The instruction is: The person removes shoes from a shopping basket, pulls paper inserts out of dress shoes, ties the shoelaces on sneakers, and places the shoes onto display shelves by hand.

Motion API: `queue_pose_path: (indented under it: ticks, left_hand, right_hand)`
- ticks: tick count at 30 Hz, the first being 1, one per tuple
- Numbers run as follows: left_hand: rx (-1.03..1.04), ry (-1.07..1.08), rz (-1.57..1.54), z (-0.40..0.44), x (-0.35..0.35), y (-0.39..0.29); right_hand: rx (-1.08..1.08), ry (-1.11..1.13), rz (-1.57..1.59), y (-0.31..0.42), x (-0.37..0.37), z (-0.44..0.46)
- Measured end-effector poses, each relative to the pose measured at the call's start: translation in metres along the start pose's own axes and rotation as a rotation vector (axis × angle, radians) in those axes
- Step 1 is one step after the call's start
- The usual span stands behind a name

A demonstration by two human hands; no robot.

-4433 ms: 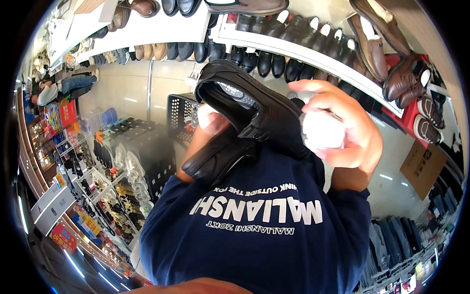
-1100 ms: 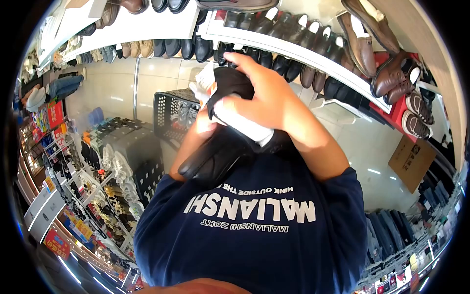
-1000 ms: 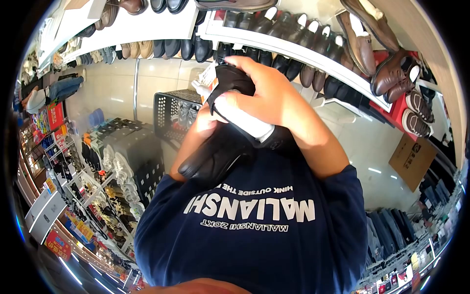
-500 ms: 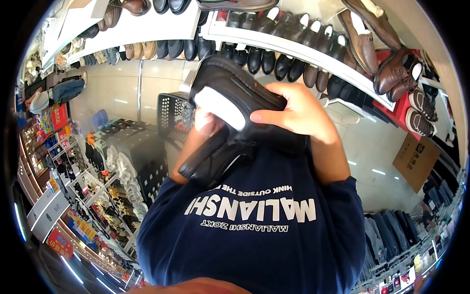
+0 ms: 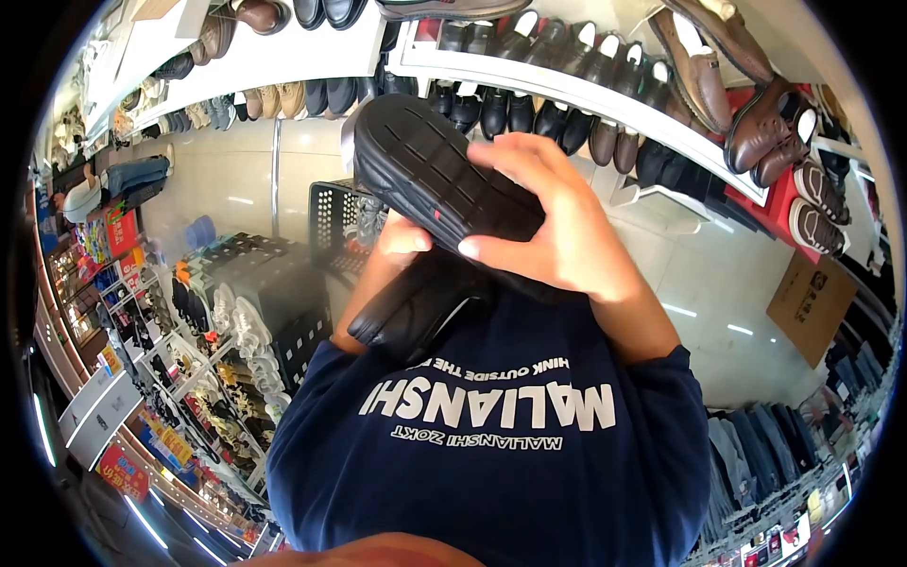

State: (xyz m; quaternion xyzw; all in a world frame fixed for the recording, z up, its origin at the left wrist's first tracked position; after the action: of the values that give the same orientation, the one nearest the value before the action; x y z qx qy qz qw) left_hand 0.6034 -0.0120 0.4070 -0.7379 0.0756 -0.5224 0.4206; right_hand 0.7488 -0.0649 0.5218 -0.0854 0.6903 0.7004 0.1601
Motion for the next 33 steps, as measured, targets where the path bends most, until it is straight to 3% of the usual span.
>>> queue_pose_path:
  ticks: [2,9,12,15,20,33]
  left_hand:
    - [-0.021,0.011,0.042,0.001,0.005,0.000]
    - [0.051,-0.066,0.053,-0.005,0.004,-0.004]
    - [0.051,-0.088,0.083,-0.011,-0.003,-0.001]
    - [0.041,-0.123,0.096,-0.014,-0.003,-0.001]
    - [0.025,-0.169,0.209,-0.016,0.001,-0.012]
    - [0.026,-0.069,0.077,-0.016,-0.005,0.004]
  right_hand:
    - [0.153,0.012,0.194,-0.010,0.010,0.000]
    - [0.074,-0.040,0.018,-0.012,0.018,-0.001]
    - [0.128,-0.051,0.195,-0.023,0.023,-0.002]
    - [0.053,-0.136,0.186,-0.022,0.019,0.002]
    - [0.056,-0.099,0.198,-0.033,0.021,0.006]
    - [-0.027,-0.099,0.161,-0.017,0.021,0.000]
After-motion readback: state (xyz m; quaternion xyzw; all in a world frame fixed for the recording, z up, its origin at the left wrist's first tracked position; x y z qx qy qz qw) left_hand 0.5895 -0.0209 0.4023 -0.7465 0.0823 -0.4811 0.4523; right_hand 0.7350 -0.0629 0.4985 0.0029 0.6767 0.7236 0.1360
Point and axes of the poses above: each hand's wrist, its own z-axis towards the middle knuckle, its own x-axis out of the palm, y = z × x, the point moved 10 cm from there along z, towards the middle knuckle
